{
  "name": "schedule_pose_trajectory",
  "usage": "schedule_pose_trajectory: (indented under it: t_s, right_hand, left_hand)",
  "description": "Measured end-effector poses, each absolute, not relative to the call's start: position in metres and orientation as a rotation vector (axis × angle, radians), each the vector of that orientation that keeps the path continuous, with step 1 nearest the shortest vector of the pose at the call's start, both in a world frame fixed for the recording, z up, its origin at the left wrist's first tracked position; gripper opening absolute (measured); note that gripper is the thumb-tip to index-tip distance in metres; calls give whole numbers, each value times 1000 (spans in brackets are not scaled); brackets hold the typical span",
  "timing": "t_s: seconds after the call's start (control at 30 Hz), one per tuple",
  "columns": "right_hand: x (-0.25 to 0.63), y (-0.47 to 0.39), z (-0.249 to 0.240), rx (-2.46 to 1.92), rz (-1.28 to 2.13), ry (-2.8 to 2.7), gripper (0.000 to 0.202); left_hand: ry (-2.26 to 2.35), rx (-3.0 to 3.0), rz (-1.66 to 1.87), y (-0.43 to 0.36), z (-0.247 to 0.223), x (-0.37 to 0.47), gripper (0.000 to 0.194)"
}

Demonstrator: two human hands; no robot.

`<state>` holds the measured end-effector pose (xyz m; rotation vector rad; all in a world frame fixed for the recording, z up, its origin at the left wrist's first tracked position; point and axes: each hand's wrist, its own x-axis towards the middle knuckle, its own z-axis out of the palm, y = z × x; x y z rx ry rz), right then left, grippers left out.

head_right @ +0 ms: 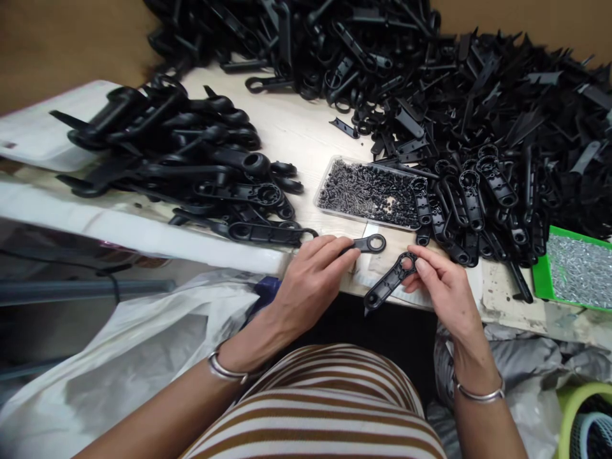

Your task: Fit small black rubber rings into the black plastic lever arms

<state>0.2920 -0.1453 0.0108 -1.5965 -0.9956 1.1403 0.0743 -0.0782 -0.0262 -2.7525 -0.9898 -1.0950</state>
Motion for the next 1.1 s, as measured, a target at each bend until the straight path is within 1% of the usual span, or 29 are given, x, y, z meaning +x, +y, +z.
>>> schedule_pose_trajectory:
  t_s: [0.1,0.17,0.27,0.33,0.4,0.57,0.67,0.77,0.8,0.9,0.93,1.0,1.1]
  right_hand:
    - [292,-142,14,-1618,1127,-1062,38]
    - [291,-140,17,-1644,1125,-1098,41]
    - [290,-136,22,-1673,1150,-1150,45]
    - [290,-134,24,-1673,1167,-1170,46]
    - [290,-132,24,-1672,1181,-1183,46]
    - [284,-125,24,-1683,1227,-1225,42]
    - [280,-123,23,-1656,1254,-1185,40]
    - [279,-124,20,-1651,1267,-1106,42]
    - [278,-125,19,-1652,1262,-1072,43]
    - [275,-129,17,-1643,1208,-945,46]
    - [273,-130,17,-1633,1186,-898,46]
    - [269,-134,16,-1615,1149,-814,45]
    - [266,-142,16,-1620,1125,-775,47]
  left_hand:
    - [-1055,-2686,-1036,-78,-23,71,25]
    - [-1070,-2650,-1071,-79,-20,70,21]
    - [-1002,-2719,-1297,-84,-15,73,14]
    - [-952,-2880,-1468,-88,-12,77,9]
    - [-940,-3068,-1552,-92,-10,81,8]
    - [-1051,-3344,-1536,-97,-10,86,10]
    - [-1051,-3346,-1594,-98,-11,86,10]
    - [-1086,-3321,-1622,-98,-9,83,8]
    - [-1105,-3319,-1634,-98,-8,82,11]
    - [-1104,-3311,-1665,-100,-7,79,36]
    - [-1084,-3298,-1653,-100,-8,79,40]
    - [-1049,-3246,-1611,-101,-11,80,38]
    - [-1056,-3146,-1601,-99,-18,84,23]
